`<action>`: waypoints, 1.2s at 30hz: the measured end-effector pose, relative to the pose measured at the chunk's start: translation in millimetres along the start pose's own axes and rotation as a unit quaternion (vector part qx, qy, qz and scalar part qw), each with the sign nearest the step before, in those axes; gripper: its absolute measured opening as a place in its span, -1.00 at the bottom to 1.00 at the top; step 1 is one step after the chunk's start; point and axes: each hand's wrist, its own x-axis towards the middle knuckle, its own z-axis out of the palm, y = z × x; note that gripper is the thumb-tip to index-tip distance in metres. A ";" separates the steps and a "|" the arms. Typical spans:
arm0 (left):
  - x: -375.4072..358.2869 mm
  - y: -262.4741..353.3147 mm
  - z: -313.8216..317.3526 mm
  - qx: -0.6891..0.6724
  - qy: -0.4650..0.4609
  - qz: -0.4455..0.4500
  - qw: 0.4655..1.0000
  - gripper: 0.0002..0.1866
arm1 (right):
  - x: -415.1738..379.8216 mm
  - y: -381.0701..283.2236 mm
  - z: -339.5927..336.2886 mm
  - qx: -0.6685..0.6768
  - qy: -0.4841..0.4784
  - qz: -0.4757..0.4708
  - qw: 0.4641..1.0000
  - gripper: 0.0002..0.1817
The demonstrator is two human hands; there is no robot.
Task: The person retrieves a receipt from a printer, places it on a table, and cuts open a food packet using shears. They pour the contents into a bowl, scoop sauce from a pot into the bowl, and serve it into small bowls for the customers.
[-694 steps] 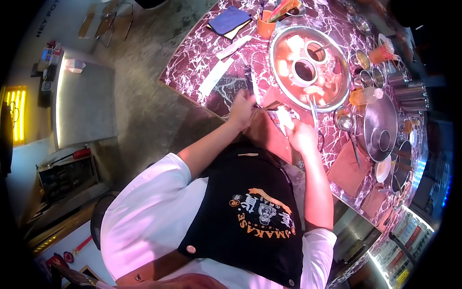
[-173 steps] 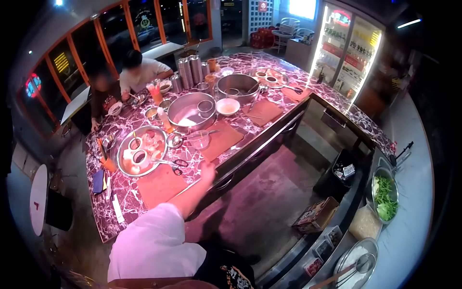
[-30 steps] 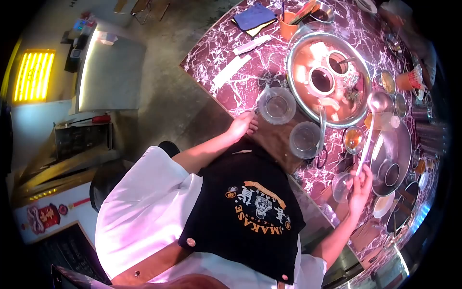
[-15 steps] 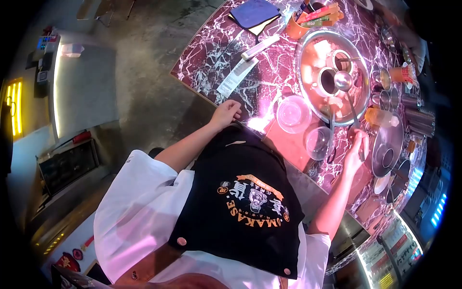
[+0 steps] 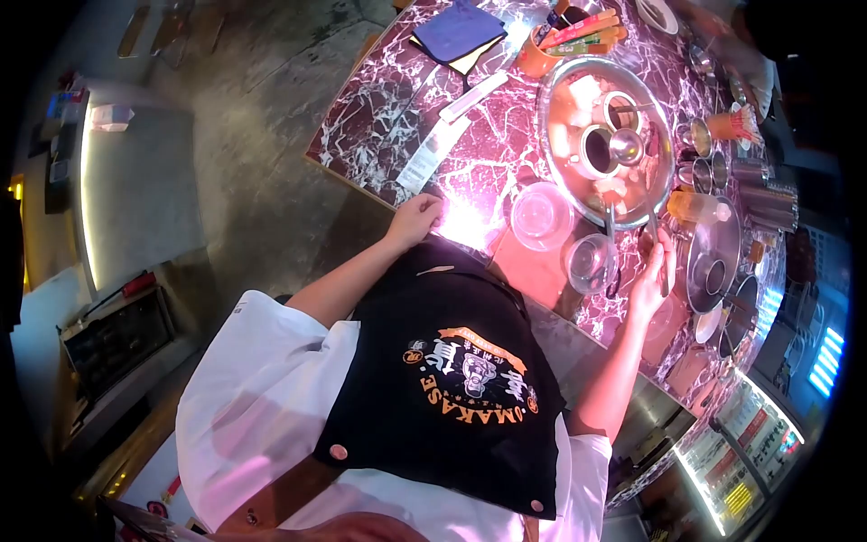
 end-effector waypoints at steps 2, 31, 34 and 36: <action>9.8 -7.5 1.5 0.070 0.002 0.032 0.997 -0.78 | -2.6 3.3 -3.4 -0.009 0.017 -0.002 1.000 -0.68; 31.1 21.4 -53.5 0.298 0.312 0.203 0.879 -0.81 | 25.7 37.5 -26.4 0.071 0.009 0.008 0.997 -0.65; 1.3 3.3 -47.5 0.250 0.303 0.190 0.900 -0.88 | 46.5 33.8 -21.7 -0.001 -0.014 0.015 1.000 -0.64; -17.8 -12.8 -44.3 0.203 0.295 0.189 0.914 -0.91 | 59.6 30.7 -15.4 0.002 -0.029 0.002 1.000 -0.64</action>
